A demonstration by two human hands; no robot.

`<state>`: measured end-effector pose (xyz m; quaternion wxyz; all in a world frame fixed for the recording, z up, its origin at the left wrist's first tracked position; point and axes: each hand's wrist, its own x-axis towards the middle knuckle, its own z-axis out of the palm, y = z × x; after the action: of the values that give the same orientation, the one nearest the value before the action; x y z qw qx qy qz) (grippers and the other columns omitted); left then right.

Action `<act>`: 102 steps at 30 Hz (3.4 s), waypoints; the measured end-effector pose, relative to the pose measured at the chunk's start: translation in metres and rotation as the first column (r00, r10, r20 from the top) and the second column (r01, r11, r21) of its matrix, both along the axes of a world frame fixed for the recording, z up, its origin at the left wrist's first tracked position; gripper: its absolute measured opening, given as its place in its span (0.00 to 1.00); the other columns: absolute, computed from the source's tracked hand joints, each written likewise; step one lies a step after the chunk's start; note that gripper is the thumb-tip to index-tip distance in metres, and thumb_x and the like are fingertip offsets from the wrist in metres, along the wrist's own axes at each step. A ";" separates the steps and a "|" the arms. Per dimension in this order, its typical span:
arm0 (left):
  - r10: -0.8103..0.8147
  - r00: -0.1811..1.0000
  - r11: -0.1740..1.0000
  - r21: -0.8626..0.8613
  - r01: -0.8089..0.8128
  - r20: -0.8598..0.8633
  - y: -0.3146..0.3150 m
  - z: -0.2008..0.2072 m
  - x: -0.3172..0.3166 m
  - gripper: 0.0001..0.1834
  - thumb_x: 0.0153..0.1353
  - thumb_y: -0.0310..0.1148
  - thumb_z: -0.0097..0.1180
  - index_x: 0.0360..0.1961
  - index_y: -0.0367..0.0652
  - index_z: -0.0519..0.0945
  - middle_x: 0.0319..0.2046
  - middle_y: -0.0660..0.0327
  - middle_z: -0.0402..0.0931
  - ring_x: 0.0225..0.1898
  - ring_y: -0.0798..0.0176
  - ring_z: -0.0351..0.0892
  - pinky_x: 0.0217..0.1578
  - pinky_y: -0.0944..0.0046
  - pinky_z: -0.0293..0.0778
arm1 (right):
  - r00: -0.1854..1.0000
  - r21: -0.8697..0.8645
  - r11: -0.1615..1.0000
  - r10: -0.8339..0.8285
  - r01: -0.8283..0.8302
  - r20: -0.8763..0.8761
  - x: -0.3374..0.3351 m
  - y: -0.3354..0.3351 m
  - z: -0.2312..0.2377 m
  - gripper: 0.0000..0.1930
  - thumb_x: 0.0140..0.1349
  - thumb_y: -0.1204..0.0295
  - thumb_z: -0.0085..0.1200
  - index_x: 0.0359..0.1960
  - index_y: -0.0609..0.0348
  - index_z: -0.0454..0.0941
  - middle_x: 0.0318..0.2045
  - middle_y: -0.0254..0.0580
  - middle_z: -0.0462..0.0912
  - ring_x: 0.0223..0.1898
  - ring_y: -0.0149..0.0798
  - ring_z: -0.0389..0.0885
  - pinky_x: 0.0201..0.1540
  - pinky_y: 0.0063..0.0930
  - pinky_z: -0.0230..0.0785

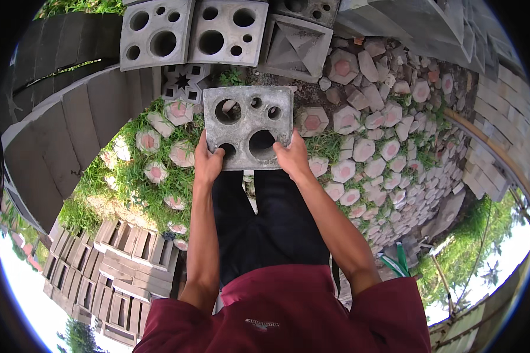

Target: The person picks up concrete blocks and stacks them on top of other concrete blocks in an outdoor area.

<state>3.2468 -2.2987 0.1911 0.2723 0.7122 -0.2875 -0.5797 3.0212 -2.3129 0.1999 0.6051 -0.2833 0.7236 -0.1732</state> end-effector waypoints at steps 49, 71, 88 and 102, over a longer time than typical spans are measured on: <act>0.750 0.430 0.609 0.271 -0.746 -0.503 -0.176 -0.039 -0.026 0.17 0.62 0.26 0.53 0.51 0.36 0.68 0.48 0.53 0.72 0.52 0.56 0.71 0.56 0.41 0.64 | 0.942 -0.363 0.879 -0.337 0.309 -0.014 0.088 -0.198 -0.062 0.19 0.48 0.85 0.52 0.45 0.68 0.76 0.36 0.42 0.83 0.37 0.32 0.80 0.43 0.26 0.70; 0.736 0.532 0.673 0.366 -0.643 -0.418 -0.195 -0.075 0.002 0.26 0.62 0.39 0.55 0.55 0.32 0.68 0.53 0.47 0.71 0.53 0.44 0.73 0.55 0.28 0.63 | 0.993 -0.386 0.916 -0.114 0.107 0.004 0.071 -0.189 -0.086 0.32 0.50 0.71 0.57 0.60 0.65 0.65 0.47 0.48 0.80 0.47 0.41 0.79 0.51 0.31 0.68; 0.516 0.748 0.856 0.233 -0.461 -0.417 -0.190 -0.041 -0.001 0.33 0.64 0.49 0.55 0.59 0.32 0.64 0.58 0.49 0.63 0.60 0.49 0.64 0.55 0.37 0.68 | 0.984 -0.389 0.920 -0.117 0.057 -0.133 0.069 -0.198 -0.084 0.32 0.52 0.66 0.60 0.59 0.60 0.67 0.48 0.57 0.80 0.53 0.54 0.77 0.55 0.40 0.68; -0.018 0.984 0.990 -0.143 -0.008 -0.180 -0.065 0.089 0.055 0.33 0.63 0.44 0.59 0.62 0.32 0.65 0.58 0.49 0.70 0.59 0.58 0.70 0.55 0.61 0.69 | 0.944 -0.355 0.891 0.193 -0.284 -0.269 0.030 -0.037 0.060 0.27 0.56 0.66 0.57 0.56 0.67 0.71 0.51 0.60 0.78 0.52 0.51 0.79 0.55 0.39 0.71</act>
<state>3.3016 -2.3637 0.2797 0.3463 0.6345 -0.3043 -0.6204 3.0516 -2.3502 0.2601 0.4670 -0.5028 0.6983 -0.2039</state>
